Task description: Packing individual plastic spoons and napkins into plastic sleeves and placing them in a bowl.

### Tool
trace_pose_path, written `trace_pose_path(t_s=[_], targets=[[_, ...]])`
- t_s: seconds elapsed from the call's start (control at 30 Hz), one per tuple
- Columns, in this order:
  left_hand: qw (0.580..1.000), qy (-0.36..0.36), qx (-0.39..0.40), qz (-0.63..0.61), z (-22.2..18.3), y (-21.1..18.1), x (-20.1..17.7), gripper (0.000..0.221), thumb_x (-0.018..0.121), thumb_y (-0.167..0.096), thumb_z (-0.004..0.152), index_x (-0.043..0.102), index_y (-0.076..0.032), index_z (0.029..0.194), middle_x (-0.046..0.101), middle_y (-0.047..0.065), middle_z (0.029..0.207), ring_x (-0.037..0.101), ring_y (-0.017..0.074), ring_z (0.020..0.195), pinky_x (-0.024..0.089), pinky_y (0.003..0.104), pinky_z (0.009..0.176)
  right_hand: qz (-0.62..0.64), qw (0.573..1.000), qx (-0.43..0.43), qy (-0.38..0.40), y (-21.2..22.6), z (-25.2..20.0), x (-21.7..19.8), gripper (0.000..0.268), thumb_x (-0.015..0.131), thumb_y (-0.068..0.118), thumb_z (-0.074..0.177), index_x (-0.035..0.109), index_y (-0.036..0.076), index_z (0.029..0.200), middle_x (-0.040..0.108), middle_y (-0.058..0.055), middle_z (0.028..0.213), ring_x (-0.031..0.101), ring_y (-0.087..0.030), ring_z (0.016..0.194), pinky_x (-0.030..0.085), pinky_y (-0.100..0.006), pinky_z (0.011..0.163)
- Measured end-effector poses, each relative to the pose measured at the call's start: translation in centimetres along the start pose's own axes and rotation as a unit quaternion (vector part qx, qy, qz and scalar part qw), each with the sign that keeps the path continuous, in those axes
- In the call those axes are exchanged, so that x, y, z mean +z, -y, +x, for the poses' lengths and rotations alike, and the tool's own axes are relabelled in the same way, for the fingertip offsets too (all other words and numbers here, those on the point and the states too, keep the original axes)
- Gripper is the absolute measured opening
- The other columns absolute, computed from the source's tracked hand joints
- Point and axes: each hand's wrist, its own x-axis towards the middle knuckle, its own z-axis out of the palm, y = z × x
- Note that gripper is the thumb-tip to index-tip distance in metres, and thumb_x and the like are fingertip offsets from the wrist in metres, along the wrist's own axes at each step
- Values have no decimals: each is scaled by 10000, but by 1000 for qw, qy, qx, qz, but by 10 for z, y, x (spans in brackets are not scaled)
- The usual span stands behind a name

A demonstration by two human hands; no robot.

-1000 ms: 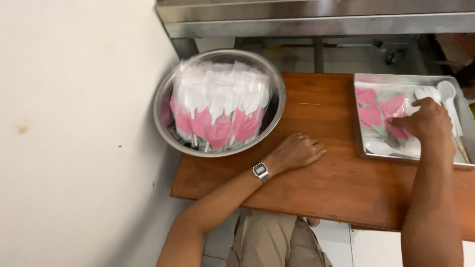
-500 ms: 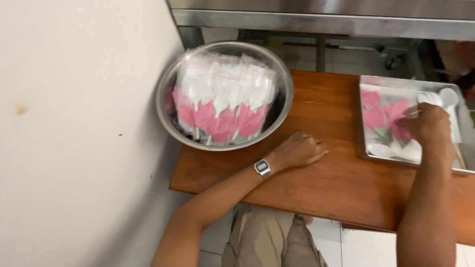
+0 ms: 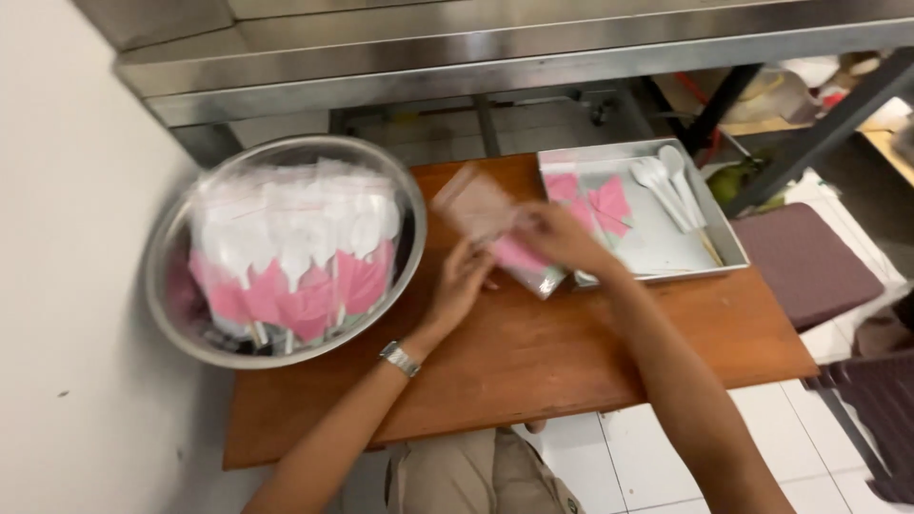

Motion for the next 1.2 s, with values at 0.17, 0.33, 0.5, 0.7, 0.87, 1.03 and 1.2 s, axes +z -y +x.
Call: trace_pose_path(t_s=[0.17,0.33,0.5,0.7,0.87,1.03,1.2], targets=[[995,-90,-36,18,-13,-52,7,424,587,-460,1019,655,-111,1249,674,15,1102,643,135,1012,539,294,869,37,994,34,99,29,-12,23,134,661,164,937,718,51,893,748,-146,720,696,-292,549,552,-388,536],[989,-128,-61,36,-18,-63,19,342,675,-436,983,744,-136,1133,704,-7,1046,628,140,975,505,309,882,48,994,79,66,32,-11,-10,258,571,164,1004,750,41,864,769,-110,679,674,-218,414,542,-343,424],[993,-91,-70,37,-20,-68,23,355,825,-370,865,778,-87,1075,732,8,876,673,85,774,550,220,715,-264,926,174,-205,-116,-11,-69,237,659,431,1058,768,227,1107,768,-7,978,742,-309,871,581,-463,782],[996,-62,-58,12,-20,-58,19,249,846,-260,853,777,-59,983,735,58,773,702,107,649,575,229,554,-418,835,224,-280,-238,-61,-127,55,811,194,935,835,191,985,688,-6,843,638,-200,779,531,-321,803],[997,-56,-51,16,-23,-61,20,244,844,-244,851,773,-47,976,737,57,770,688,93,634,573,224,547,-463,795,241,-310,-277,-66,-131,59,853,212,824,825,218,876,611,-73,889,611,-298,833,538,-385,753],[997,-59,-49,17,-25,-68,23,239,850,-240,847,764,-30,919,716,62,716,669,102,577,565,229,518,-516,753,238,-331,-270,-67,-126,71,774,158,806,825,176,852,618,-113,893,597,-334,869,495,-401,780],[998,-55,-37,18,-29,-80,29,202,842,-221,847,754,-38,846,702,51,674,654,87,547,543,214,496,-551,722,280,-312,-254,-62,-121,122,761,203,830,827,106,865,644,-101,929,550,-326,952,403,-431,821]])
